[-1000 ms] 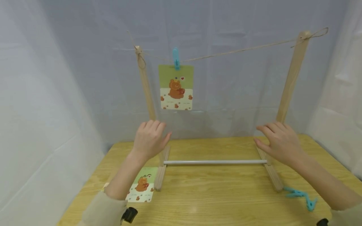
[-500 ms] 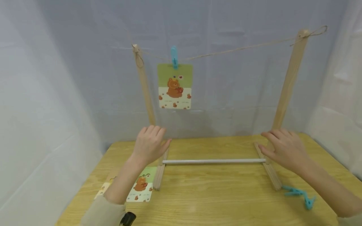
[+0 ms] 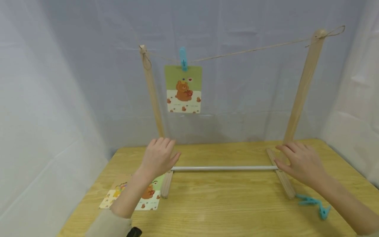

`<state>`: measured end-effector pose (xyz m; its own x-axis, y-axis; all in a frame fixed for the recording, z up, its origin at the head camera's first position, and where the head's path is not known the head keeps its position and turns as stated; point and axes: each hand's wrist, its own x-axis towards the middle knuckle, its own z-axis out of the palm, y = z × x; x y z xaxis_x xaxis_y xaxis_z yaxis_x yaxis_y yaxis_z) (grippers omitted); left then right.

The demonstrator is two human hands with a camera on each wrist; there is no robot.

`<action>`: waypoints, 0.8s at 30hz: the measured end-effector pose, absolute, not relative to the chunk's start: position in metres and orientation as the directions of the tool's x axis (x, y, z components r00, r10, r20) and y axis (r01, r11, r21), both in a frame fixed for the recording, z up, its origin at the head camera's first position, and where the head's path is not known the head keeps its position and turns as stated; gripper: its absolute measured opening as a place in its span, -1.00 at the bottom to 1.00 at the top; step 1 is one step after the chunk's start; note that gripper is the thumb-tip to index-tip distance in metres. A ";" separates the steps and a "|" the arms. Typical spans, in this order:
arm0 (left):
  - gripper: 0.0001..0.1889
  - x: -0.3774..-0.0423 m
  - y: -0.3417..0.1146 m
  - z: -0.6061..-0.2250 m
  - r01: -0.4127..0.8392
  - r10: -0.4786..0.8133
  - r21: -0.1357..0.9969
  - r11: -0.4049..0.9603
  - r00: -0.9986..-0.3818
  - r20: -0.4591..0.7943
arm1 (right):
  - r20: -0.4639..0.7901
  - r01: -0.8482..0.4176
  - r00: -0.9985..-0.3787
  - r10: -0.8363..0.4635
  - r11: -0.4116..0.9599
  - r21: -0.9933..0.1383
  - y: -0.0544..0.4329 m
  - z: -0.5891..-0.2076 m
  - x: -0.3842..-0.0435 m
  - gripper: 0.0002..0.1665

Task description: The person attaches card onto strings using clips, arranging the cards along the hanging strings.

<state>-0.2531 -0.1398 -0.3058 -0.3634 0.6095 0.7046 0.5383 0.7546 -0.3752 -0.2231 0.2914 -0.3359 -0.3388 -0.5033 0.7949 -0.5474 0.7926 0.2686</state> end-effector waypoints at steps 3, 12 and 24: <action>-0.64 -0.255 -0.141 -0.310 0.537 0.611 -0.380 0.753 -0.354 0.708 | 0.786 -0.546 -0.356 -0.505 0.795 0.264 0.295 -0.340 -0.223 -0.20; -0.62 -0.259 -0.145 -0.322 0.544 0.615 -0.383 0.746 -0.345 0.709 | 0.751 -0.540 -0.408 -0.519 0.801 0.260 0.305 -0.350 -0.219 -0.18; -0.65 -0.259 -0.156 -0.336 0.561 0.624 -0.368 0.741 -0.375 0.686 | 0.676 -0.530 -0.517 -0.525 0.817 0.228 0.324 -0.368 -0.207 -0.09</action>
<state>-0.2594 -0.1559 -0.3357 -0.3749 0.6241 0.6855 0.5609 0.7415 -0.3684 -0.2072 0.3239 -0.3676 -0.5172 -0.5245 0.6763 -0.5300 0.8168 0.2281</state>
